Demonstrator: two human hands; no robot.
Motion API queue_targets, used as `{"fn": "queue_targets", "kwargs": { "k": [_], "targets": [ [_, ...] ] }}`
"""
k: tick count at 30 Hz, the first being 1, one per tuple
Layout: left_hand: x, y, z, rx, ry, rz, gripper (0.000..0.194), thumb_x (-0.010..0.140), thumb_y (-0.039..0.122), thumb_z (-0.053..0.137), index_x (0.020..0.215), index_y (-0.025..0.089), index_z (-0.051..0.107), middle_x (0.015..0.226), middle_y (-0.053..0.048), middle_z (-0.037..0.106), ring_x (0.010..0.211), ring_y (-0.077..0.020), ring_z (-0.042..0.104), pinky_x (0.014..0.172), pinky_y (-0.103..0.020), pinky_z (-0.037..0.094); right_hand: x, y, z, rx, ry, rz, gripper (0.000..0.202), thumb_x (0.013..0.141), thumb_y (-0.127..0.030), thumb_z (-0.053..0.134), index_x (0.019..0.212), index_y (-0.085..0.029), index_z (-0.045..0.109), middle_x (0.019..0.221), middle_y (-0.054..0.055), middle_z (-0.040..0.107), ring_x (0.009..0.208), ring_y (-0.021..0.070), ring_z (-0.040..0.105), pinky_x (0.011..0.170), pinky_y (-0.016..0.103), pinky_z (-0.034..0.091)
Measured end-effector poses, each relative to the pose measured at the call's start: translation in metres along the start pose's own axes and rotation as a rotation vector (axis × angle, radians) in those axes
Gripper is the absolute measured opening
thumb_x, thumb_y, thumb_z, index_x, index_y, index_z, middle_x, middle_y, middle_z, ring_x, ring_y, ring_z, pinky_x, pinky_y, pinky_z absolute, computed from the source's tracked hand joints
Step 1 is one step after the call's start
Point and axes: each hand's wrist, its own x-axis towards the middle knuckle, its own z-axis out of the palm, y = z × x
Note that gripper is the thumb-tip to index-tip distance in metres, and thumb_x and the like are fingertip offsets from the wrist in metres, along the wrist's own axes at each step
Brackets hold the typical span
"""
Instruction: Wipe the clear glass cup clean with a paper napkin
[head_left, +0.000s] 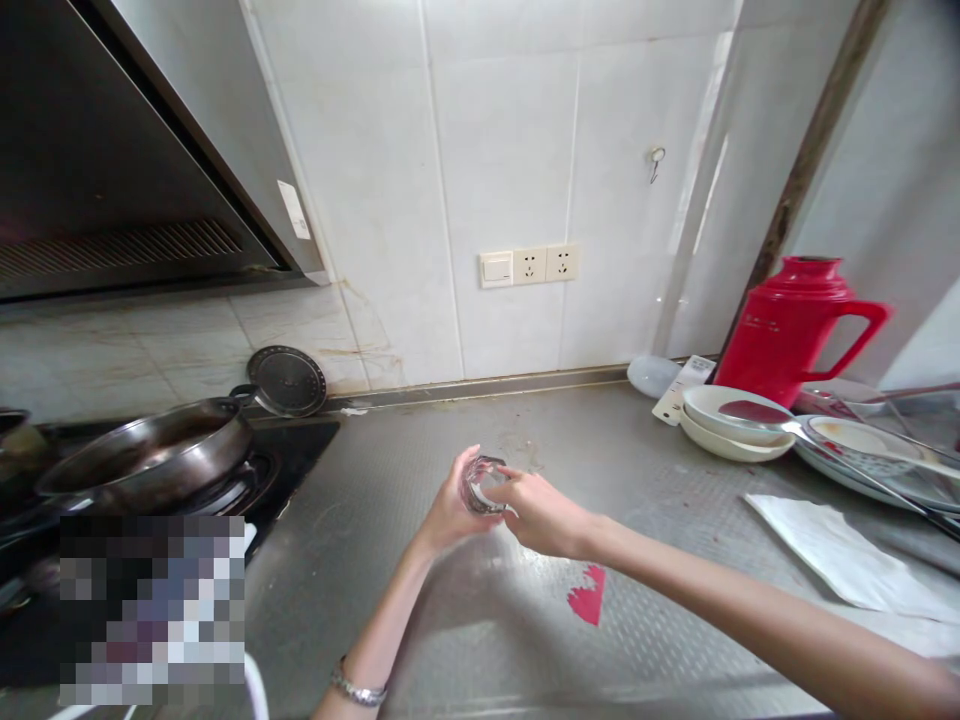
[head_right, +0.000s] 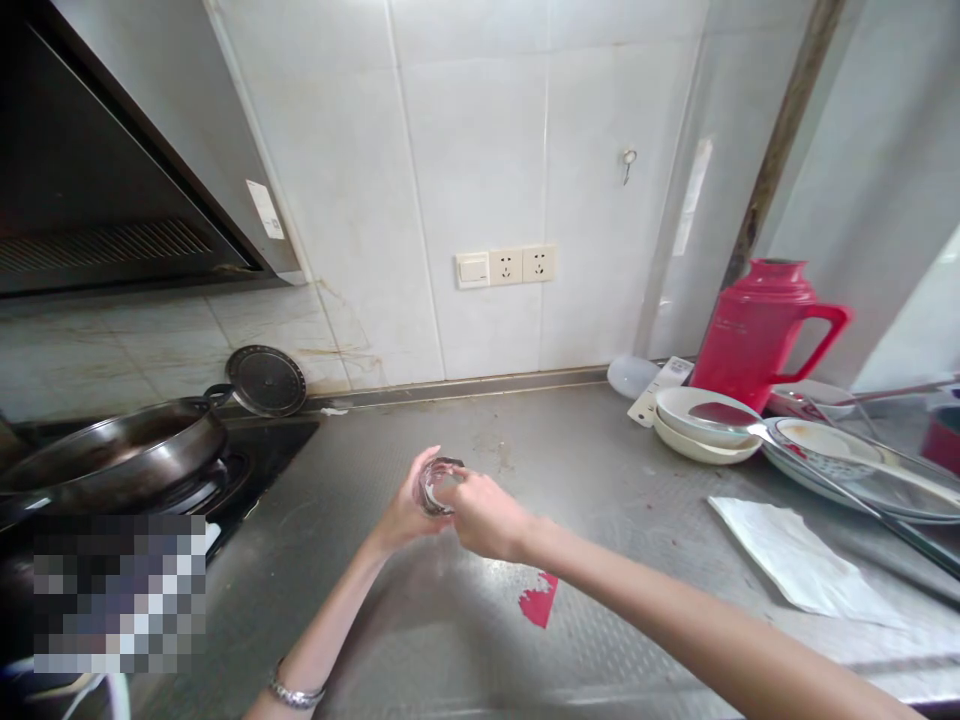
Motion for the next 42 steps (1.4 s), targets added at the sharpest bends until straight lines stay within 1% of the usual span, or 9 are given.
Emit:
{"fn": "queue_targets", "kwargs": {
  "k": [6,10,16,21,24,30,33,38,42],
  "targets": [
    [0.001,-0.013,0.001,0.136,0.089,0.059,0.084,0.051,0.012,0.081,0.123,0.02,0.039,0.125,-0.012,0.055,0.117,-0.0263,0.054,0.105,-0.043,0.038,0.003,-0.004,-0.004,-0.061,0.019,-0.054,0.021,0.076,-0.001,0.047,0.07,-0.018,0.058,0.066,0.003,0.066,0.081,0.0193,0.066,0.093,0.037,0.047],
    [0.003,-0.012,0.001,0.189,0.21,0.067,0.081,0.052,0.012,0.078,0.122,0.021,0.038,0.121,-0.012,0.057,0.116,-0.027,0.054,0.101,-0.042,0.042,-0.001,-0.008,-0.002,-0.079,0.195,0.016,0.027,0.084,-0.001,0.04,0.084,-0.019,0.06,0.067,0.0,0.066,0.069,0.0156,0.065,0.1,0.042,0.043],
    [-0.002,-0.01,0.002,0.3,0.269,0.095,0.079,0.054,0.016,0.078,0.122,0.02,0.039,0.118,-0.01,0.056,0.108,-0.026,0.057,0.095,-0.04,0.045,0.0,-0.01,0.03,-0.269,0.416,-0.063,0.031,0.091,-0.011,0.046,0.121,-0.014,0.053,0.119,0.014,0.064,0.117,0.0243,0.055,0.11,0.048,0.033],
    [-0.001,-0.012,0.005,0.139,0.264,0.108,0.086,0.052,0.02,0.083,0.124,0.021,0.036,0.118,-0.011,0.058,0.108,-0.0254,0.058,0.097,-0.04,0.045,-0.002,-0.007,0.042,-0.319,0.369,-0.001,0.028,0.09,-0.013,0.048,0.116,-0.014,0.059,0.121,0.014,0.062,0.116,0.0258,0.054,0.106,0.047,0.037],
    [0.0,-0.014,0.006,0.072,0.271,0.138,0.086,0.052,0.019,0.083,0.124,0.021,0.036,0.12,-0.012,0.057,0.113,-0.0254,0.056,0.101,-0.041,0.042,-0.007,-0.017,0.039,-0.303,0.318,0.038,0.037,0.085,-0.017,0.05,0.121,-0.009,0.056,0.124,0.017,0.059,0.121,0.0284,0.05,0.109,0.048,0.032],
    [-0.005,-0.02,0.005,0.141,0.297,0.139,0.065,0.07,0.025,0.072,0.126,0.021,0.04,0.123,-0.012,0.057,0.113,-0.0239,0.056,0.101,-0.04,0.042,-0.011,-0.04,0.043,-0.315,0.256,0.096,0.053,0.086,-0.03,0.046,0.129,0.001,0.049,0.127,0.025,0.056,0.126,0.0343,0.045,0.114,0.052,0.02],
    [-0.007,-0.021,0.005,0.253,0.295,0.129,0.06,0.072,0.026,0.069,0.126,0.02,0.042,0.123,-0.012,0.057,0.113,-0.0243,0.056,0.1,-0.041,0.041,-0.009,-0.042,0.045,-0.231,0.215,0.142,0.055,0.089,-0.032,0.042,0.134,0.0,0.044,0.131,0.025,0.054,0.126,0.0317,0.047,0.114,0.052,0.021],
    [-0.008,-0.015,0.005,0.354,0.269,0.116,0.076,0.064,0.027,0.076,0.128,0.021,0.036,0.122,-0.011,0.057,0.11,-0.026,0.056,0.095,-0.041,0.044,-0.011,-0.032,0.035,-0.09,0.127,0.093,0.06,0.092,-0.034,0.039,0.144,-0.006,0.028,0.144,0.02,0.041,0.136,0.0283,0.034,0.113,0.059,0.013],
    [-0.009,-0.008,0.006,0.311,0.229,0.098,0.083,0.057,0.027,0.081,0.127,0.022,0.037,0.119,-0.009,0.058,0.107,-0.0261,0.058,0.095,-0.041,0.044,-0.012,-0.022,0.022,-0.116,0.102,0.021,0.056,0.092,-0.034,0.039,0.143,-0.014,0.031,0.144,0.014,0.043,0.138,0.0259,0.03,0.112,0.062,0.009]
  ]
}}
